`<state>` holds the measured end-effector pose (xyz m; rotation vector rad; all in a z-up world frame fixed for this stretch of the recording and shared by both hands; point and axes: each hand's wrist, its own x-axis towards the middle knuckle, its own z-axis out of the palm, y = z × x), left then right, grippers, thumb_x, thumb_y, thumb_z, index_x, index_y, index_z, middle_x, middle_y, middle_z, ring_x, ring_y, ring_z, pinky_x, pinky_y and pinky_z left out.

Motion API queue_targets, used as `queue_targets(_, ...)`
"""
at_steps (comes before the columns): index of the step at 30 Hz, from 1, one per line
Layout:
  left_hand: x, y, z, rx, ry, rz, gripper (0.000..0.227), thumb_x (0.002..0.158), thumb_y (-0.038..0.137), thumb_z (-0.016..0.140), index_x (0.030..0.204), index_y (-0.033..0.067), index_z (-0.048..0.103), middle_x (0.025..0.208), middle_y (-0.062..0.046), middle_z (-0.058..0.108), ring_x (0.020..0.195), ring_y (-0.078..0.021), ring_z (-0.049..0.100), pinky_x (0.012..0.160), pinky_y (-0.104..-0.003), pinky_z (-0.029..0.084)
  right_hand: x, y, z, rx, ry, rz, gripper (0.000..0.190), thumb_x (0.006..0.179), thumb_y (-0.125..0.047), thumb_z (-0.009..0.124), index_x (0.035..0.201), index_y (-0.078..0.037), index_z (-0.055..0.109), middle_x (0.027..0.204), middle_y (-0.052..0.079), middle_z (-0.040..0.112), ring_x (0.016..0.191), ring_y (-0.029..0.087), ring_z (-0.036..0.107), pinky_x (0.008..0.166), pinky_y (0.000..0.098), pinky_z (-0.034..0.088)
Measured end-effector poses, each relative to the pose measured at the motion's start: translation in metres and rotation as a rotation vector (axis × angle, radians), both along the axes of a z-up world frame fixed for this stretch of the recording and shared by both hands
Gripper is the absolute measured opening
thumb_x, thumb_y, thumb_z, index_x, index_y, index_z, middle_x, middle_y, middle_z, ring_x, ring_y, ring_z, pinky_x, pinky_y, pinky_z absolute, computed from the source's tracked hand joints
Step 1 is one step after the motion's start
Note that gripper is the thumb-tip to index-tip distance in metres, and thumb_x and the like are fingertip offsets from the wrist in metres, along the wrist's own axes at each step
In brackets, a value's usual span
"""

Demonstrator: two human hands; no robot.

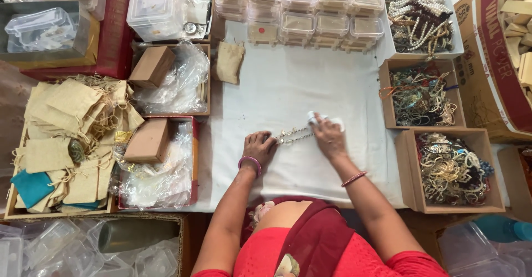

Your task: The person wipes a small plastic container with a white cloth, then places it on a stack. They then pick up a beaded necklace from a box and wipe it with the cloth on the table.

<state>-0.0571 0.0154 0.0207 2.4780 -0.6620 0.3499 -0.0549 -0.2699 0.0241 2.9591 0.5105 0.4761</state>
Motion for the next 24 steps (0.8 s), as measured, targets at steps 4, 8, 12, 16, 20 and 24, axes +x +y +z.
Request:
queue_targets(4,0.0,0.001,0.006,0.012,0.013,0.005,0.016,0.09,0.032,0.073,0.101,0.0212,0.07,0.122,-0.003,0.063,0.121,-0.0233,0.055,0.106,-0.045,0.037,0.007,-0.031,0.001,-0.062,0.039,-0.224,0.034,0.102,-0.006,0.053,0.13,-0.018,0.069,0.148,0.007,0.06,0.113,0.024,0.068,0.089,0.0373,0.055)
queue_targets(8,-0.001,0.002,0.011,-0.003,0.057,0.001,0.023,0.09,0.037,0.074,0.105,0.0194,0.071,0.123,-0.006,0.062,0.121,-0.0252,0.054,0.104,-0.046,0.037,0.009,-0.005,0.003,-0.007,0.03,-0.287,0.034,0.105,-0.008,0.052,0.134,-0.016,0.068,0.143,0.01,0.062,0.105,0.026,0.066,0.084,0.0409,0.052)
queue_targets(12,-0.001,0.002,0.014,-0.007,0.062,-0.029,0.022,0.091,0.037,0.074,0.107,0.0218,0.074,0.122,-0.005,0.062,0.121,-0.0255,0.054,0.106,-0.045,0.038,-0.019,0.062,0.005,0.016,-0.02,0.036,0.051,0.095,0.003,0.05,0.137,-0.02,0.067,0.151,0.007,0.055,0.117,0.019,0.061,0.095,0.0391,0.046)
queue_targets(16,-0.001,0.001,0.012,-0.009,0.073,-0.003,0.026,0.089,0.038,0.075,0.108,0.0201,0.074,0.123,-0.005,0.062,0.12,-0.0249,0.055,0.105,-0.044,0.038,-0.035,0.066,0.021,0.16,0.023,0.201,0.047,0.091,-0.005,0.053,0.133,-0.02,0.068,0.153,0.004,0.052,0.118,0.02,0.058,0.098,0.0408,0.043)
queue_targets(20,0.0,0.0,0.012,0.02,0.064,0.01,0.024,0.088,0.039,0.076,0.103,0.0198,0.073,0.123,-0.004,0.063,0.121,-0.0253,0.055,0.105,-0.044,0.038,-0.036,0.02,-0.004,0.091,-0.022,0.174,0.042,0.095,-0.004,0.056,0.132,-0.02,0.069,0.153,0.004,0.054,0.112,0.02,0.058,0.095,0.0369,0.046)
queue_targets(24,0.0,0.0,0.011,0.026,0.062,0.013,0.024,0.087,0.039,0.076,0.101,0.0199,0.072,0.122,-0.004,0.063,0.12,-0.0252,0.055,0.104,-0.044,0.038,-0.033,-0.027,-0.016,0.136,-0.047,0.06,0.03,0.106,-0.007,0.058,0.132,-0.018,0.069,0.151,0.003,0.057,0.114,0.02,0.058,0.094,0.0339,0.047)
